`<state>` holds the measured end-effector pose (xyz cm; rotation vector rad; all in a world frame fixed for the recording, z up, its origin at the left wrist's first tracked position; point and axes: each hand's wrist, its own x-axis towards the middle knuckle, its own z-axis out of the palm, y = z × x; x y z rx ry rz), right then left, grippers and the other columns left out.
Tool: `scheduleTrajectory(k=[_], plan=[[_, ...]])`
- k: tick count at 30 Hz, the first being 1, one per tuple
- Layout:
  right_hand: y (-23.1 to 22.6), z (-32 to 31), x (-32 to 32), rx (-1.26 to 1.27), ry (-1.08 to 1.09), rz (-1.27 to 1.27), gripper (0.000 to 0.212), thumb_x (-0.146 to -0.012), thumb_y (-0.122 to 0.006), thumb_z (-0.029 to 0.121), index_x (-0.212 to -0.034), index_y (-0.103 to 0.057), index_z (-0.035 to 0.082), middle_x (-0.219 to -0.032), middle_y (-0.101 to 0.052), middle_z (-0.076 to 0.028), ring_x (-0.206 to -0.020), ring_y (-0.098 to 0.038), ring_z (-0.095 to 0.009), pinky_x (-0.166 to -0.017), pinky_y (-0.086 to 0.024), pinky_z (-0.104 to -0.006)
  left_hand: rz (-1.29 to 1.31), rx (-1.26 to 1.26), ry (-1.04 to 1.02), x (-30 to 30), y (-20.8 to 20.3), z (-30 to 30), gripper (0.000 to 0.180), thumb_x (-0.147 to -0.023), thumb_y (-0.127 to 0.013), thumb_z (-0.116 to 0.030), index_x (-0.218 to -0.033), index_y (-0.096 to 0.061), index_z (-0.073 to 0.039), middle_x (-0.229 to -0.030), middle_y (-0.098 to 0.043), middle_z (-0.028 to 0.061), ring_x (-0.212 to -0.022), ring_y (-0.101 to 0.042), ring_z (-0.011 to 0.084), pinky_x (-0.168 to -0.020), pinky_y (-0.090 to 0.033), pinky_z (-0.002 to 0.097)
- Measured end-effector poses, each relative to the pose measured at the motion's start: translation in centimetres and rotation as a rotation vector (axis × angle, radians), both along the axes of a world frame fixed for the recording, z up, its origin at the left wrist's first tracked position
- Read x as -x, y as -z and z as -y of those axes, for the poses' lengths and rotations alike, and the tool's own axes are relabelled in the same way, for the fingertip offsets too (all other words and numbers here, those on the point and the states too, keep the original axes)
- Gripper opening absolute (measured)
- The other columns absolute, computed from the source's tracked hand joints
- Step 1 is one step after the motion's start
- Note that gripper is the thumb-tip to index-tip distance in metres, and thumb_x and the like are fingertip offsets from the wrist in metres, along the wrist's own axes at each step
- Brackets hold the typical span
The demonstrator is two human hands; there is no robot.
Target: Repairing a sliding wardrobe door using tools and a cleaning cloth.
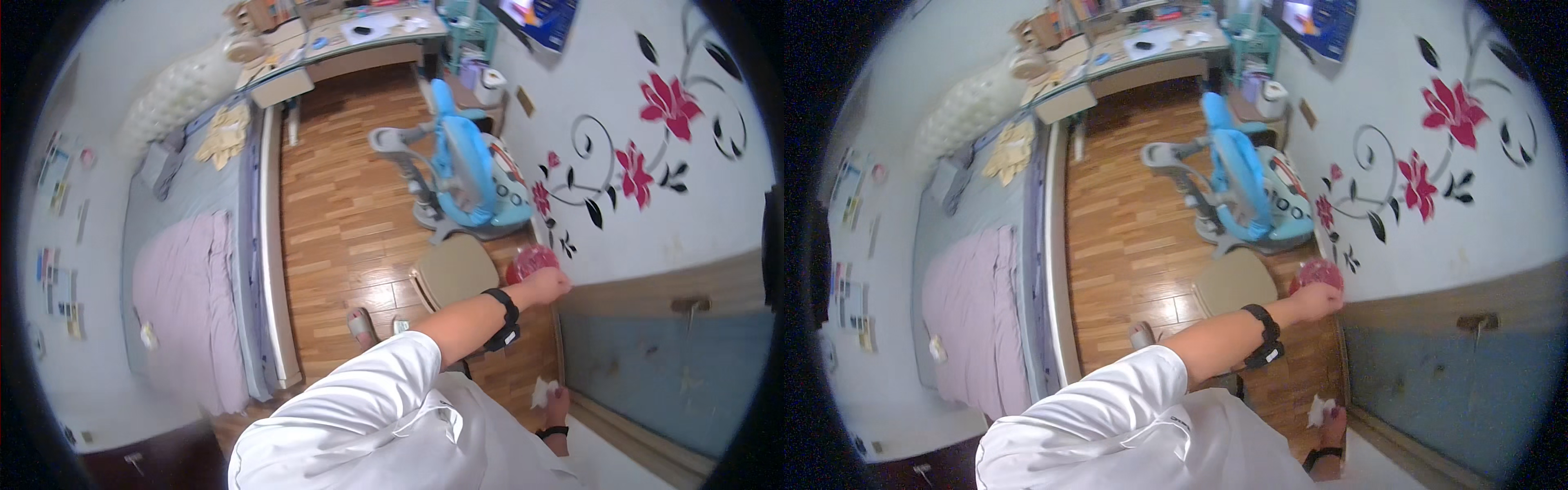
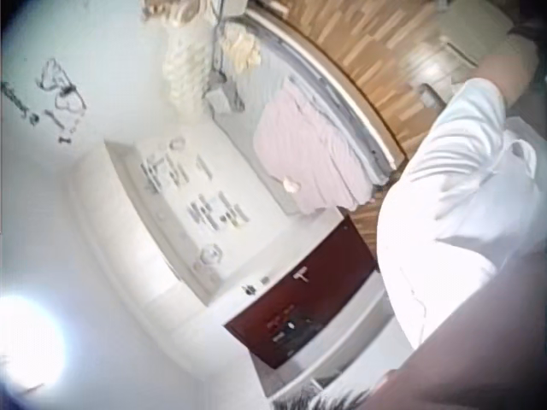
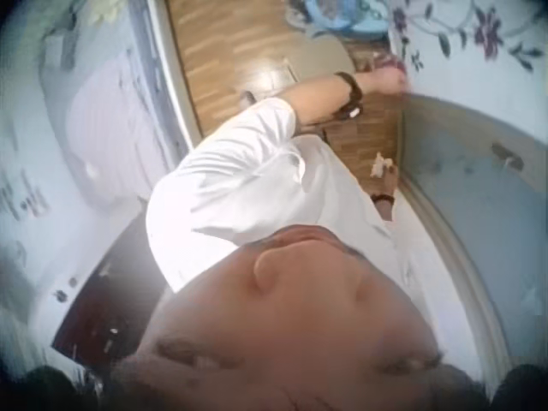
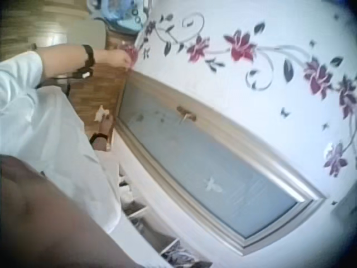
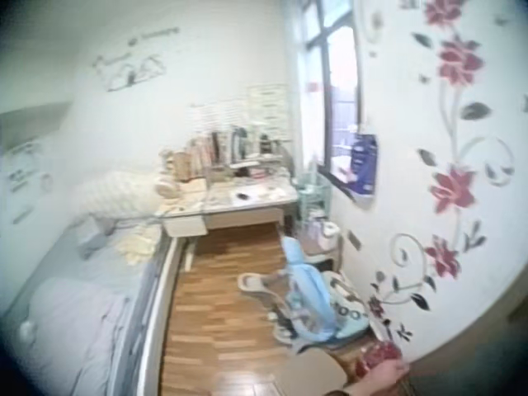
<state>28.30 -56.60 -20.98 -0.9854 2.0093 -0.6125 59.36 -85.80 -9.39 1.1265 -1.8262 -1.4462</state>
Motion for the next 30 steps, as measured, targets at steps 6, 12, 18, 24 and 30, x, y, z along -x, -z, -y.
scheduleTrajectory(k=[6, 12, 18, 24, 30], plan=[[-1.5, 15.6, -12.2, 0.072, -0.166, 0.089, 0.016, -0.093, -0.066, 0.013, -0.096, -0.054, 0.002, -0.091, -0.059, -0.003, -0.082, -0.054, -0.015, -0.072, -0.046, -0.0313, -0.01, 0.094, -0.063, -25.3, 2.8, -4.6, 0.017, -0.091, -0.065, -0.023, -0.094, -0.066, -0.006, -0.089, -0.068, 0.0122, -0.086, -0.065, 0.0282, -0.076, -0.051, 0.0381], [-6.5, 24.8, -42.1, 0.226, -0.615, 0.21, 0.016, -0.091, -0.066, 0.013, -0.102, -0.06, 0.004, -0.089, -0.06, -0.001, -0.084, -0.058, -0.014, -0.07, -0.048, -0.029, 0.199, -0.234, -0.207, -46.4, -0.3, -11.8, 0.05, -0.088, -0.07, -0.04, -0.125, -0.059, -0.008, -0.118, -0.064, 0.0148, -0.103, -0.064, 0.0278, -0.09, -0.05, 0.0375], [-16.9, 32.0, -68.3, -0.044, -0.696, 0.667, 0.017, -0.096, -0.061, 0.009, -0.11, -0.058, 0.001, -0.101, -0.064, -0.003, -0.092, -0.061, -0.011, -0.081, -0.049, -0.0266, -0.342, -0.123, -0.406, -56.1, -2.1, -6.0, 0.074, -0.083, -0.078, -0.03, -0.143, -0.042, -0.007, -0.124, -0.061, 0.0119, -0.108, -0.061, 0.0208, -0.093, -0.049, 0.0352], [-18.1, 41.3, -78.1, -0.044, -0.85, 0.68, 0.016, -0.097, -0.059, 0.01, -0.11, -0.058, 0.002, -0.102, -0.064, -0.001, -0.089, -0.059, -0.009, -0.079, -0.049, -0.025, -0.383, -0.356, -0.642, -68.5, -1.8, 3.1, 0.026, -0.089, -0.065, -0.009, -0.115, -0.06, -0.007, -0.095, -0.065, 0.0012, -0.084, -0.06, 0.0114, -0.075, -0.051, 0.0305], [-18.3, 56.4, -84.2, 0.036, -0.782, 0.391, 0.021, -0.095, -0.063, 0.016, -0.081, -0.056, 0.003, -0.067, -0.059, -0.002, -0.064, -0.056, -0.01, -0.06, -0.046, -0.0263, 0.52, -0.35, -0.85, -85.6, 4.8, 8.1, 0.035, -0.085, -0.053, -0.007, -0.119, -0.061, -0.006, -0.108, -0.067, 0.0216, -0.098, -0.065, 0.0356, -0.087, -0.051, 0.0436]])
